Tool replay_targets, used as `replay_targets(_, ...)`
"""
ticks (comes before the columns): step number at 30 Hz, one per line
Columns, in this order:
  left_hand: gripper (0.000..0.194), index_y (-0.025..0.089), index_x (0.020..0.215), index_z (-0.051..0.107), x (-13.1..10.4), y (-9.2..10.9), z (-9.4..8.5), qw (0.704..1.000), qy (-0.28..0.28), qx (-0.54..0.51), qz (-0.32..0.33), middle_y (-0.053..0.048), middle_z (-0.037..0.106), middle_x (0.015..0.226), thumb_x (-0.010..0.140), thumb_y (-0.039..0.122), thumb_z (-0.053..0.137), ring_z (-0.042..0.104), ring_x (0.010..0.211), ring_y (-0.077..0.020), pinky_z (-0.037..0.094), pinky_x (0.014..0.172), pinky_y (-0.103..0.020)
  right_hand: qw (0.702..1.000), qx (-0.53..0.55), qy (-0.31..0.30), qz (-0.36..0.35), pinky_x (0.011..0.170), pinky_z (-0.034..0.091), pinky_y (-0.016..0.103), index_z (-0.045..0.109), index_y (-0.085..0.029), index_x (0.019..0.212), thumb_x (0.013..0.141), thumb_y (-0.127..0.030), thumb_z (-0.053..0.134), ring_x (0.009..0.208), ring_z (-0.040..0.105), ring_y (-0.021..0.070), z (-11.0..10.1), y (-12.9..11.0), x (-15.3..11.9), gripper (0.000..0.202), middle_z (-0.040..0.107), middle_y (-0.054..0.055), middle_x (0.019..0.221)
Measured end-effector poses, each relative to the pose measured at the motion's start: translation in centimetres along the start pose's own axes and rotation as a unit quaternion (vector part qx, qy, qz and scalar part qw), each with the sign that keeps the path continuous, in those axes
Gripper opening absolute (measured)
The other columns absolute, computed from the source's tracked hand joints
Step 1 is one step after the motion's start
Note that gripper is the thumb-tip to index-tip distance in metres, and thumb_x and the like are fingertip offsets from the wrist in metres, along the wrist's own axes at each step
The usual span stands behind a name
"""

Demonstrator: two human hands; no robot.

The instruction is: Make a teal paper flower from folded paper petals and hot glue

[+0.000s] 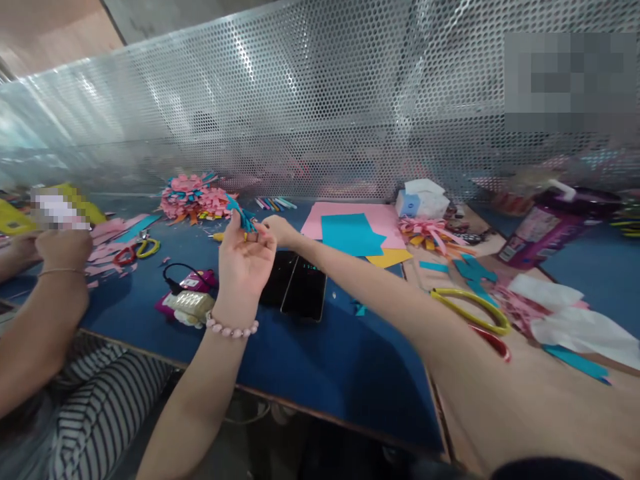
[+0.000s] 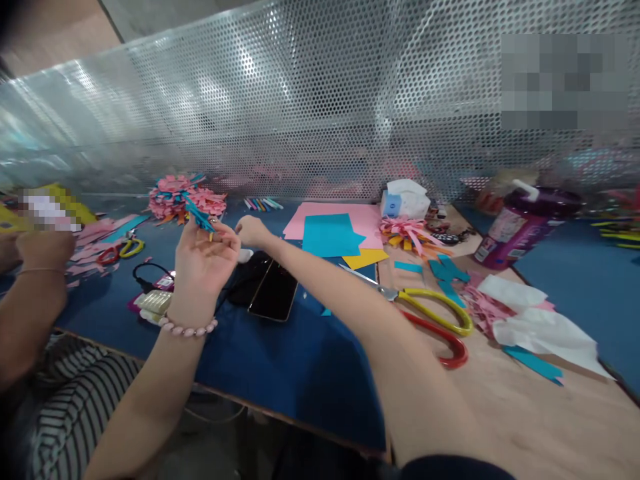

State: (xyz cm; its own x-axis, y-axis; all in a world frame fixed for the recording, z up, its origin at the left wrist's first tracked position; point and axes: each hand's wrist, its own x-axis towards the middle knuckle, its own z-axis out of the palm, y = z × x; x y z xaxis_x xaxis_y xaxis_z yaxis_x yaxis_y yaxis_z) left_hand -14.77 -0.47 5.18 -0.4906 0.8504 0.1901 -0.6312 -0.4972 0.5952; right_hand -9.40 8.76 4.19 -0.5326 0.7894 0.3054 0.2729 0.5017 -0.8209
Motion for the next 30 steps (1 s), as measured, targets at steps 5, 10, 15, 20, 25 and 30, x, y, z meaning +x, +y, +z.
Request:
replay_targets(5, 0.021, 0.021, 0.066, 0.060, -0.1, 0.3, -0.1, 0.999, 0.019, -0.010, -0.030, -0.001, 0.065, 0.072, 0.083, 0.031, 0.067, 0.063, 0.071, -0.0095, 0.050, 0.064, -0.020, 0.981, -0.115, -0.131, -0.086, 0.088, 0.048, 0.032, 0.068, -0.011, 0.100, 0.088, -0.002, 0.049, 0.087, 0.062, 0.0146, -6.6, 3.8, -2.9, 0.024, 0.069, 0.006, 0.091)
replay_targets(10, 0.024, 0.020, 0.064, 0.057, -0.6, -0.2, 0.4, 0.997, 0.037, -0.034, -0.061, 0.000, 0.063, 0.070, 0.085, 0.031, 0.064, 0.062, 0.070, -0.0082, 0.049, 0.064, -0.019, 0.936, -0.211, -0.221, -0.176, 0.091, 0.044, 0.038, 0.070, -0.016, 0.103, 0.091, -0.011, 0.048, 0.099, 0.058, 0.0204, -13.5, 5.9, -11.1, 0.026, 0.068, 0.009, 0.100)
replay_targets(15, 0.016, 0.019, 0.069, 0.060, -1.8, -2.9, 1.1, 0.992, 0.018, 0.025, -0.125, 0.001, 0.061, 0.068, 0.077, 0.027, 0.071, 0.060, 0.065, -0.0077, 0.047, 0.061, -0.020, 0.875, -0.336, -0.231, -0.260, 0.097, 0.040, 0.043, 0.067, -0.021, 0.114, 0.094, -0.024, 0.051, 0.114, 0.050, 0.0238, -15.9, 6.9, -16.4, 0.026, 0.058, 0.012, 0.123)
replay_targets(20, 0.014, 0.018, 0.071, 0.062, -2.4, -5.5, 0.8, 0.979, 0.036, 0.056, -0.194, 0.003, 0.058, 0.062, 0.072, 0.023, 0.075, 0.058, 0.060, -0.0082, 0.046, 0.060, -0.022, 0.875, -0.332, -0.201, -0.288, 0.096, 0.039, 0.045, 0.070, -0.021, 0.098, 0.091, -0.026, 0.057, 0.116, 0.046, 0.0260, -15.1, 8.3, -16.4, 0.016, 0.055, 0.010, 0.126)
replay_targets(25, 0.009, 0.018, 0.076, 0.064, -3.4, -6.4, 0.5, 0.956, -0.034, 0.049, -0.289, 0.001, 0.063, 0.071, 0.078, 0.023, 0.071, 0.061, 0.067, -0.0105, 0.053, 0.075, -0.031, 0.896, -0.243, -0.181, -0.325, 0.094, 0.042, 0.039, 0.066, -0.018, 0.096, 0.093, -0.027, 0.053, 0.108, 0.049, 0.0217, -14.8, 8.7, -16.3, 0.016, 0.062, 0.009, 0.112)
replay_targets(30, 0.006, 0.020, 0.080, 0.066, -4.6, -6.5, 0.6, 0.919, -0.104, 0.058, -0.375, -0.001, 0.067, 0.079, 0.081, 0.025, 0.068, 0.065, 0.080, -0.0158, 0.052, 0.090, -0.048, 0.939, -0.162, -0.095, -0.288, 0.088, 0.048, 0.036, 0.062, -0.019, 0.104, 0.094, -0.023, 0.052, 0.097, 0.056, 0.0179, -13.9, 8.7, -17.4, 0.015, 0.064, 0.007, 0.098)
